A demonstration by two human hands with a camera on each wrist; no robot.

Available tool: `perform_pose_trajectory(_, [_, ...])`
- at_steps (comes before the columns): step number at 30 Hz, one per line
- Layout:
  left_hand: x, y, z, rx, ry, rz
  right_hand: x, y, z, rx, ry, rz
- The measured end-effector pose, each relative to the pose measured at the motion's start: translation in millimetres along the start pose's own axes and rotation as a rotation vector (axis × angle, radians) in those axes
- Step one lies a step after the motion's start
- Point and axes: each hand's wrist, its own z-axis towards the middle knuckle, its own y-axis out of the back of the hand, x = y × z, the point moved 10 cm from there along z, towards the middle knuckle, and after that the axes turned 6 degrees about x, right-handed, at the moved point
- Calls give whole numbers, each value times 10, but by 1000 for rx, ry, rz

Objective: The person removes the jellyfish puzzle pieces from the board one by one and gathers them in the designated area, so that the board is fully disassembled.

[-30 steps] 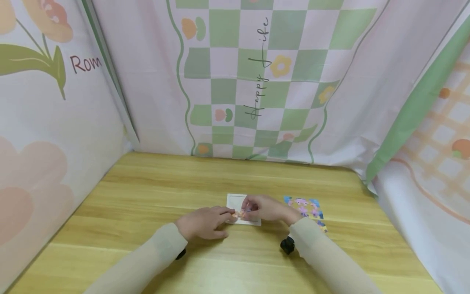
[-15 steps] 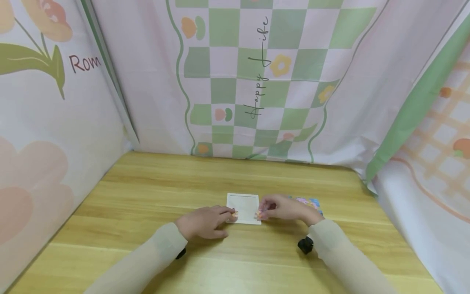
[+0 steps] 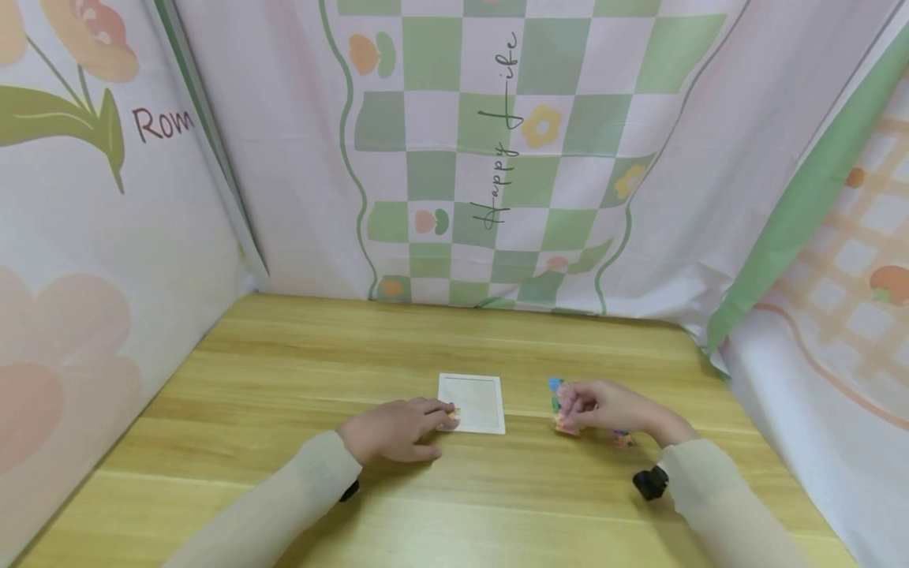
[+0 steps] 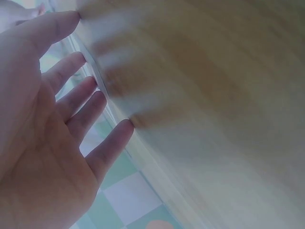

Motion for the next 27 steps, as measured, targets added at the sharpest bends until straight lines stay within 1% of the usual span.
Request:
perform_pose_trajectory(6, [-7,9,-4,-4,-7,-7,-144,39,-195,12,-24,51])
perform_pose_trajectory(11, [-12,18,-9,0,-9,-19,-203,34,-268,28,-18,71])
perform_pose_trajectory(17, [-7,16,-6,2,-9,-23,-259,33,-273,17,-54,87])
perform_pose_trajectory(22, [0,3,0,3,-13,-24,-297,41,-254,-13,-103,50])
perform_pose_trajectory(27, [19,-16,10,8,-8,-22,-303,46,-241,-33,-118,9])
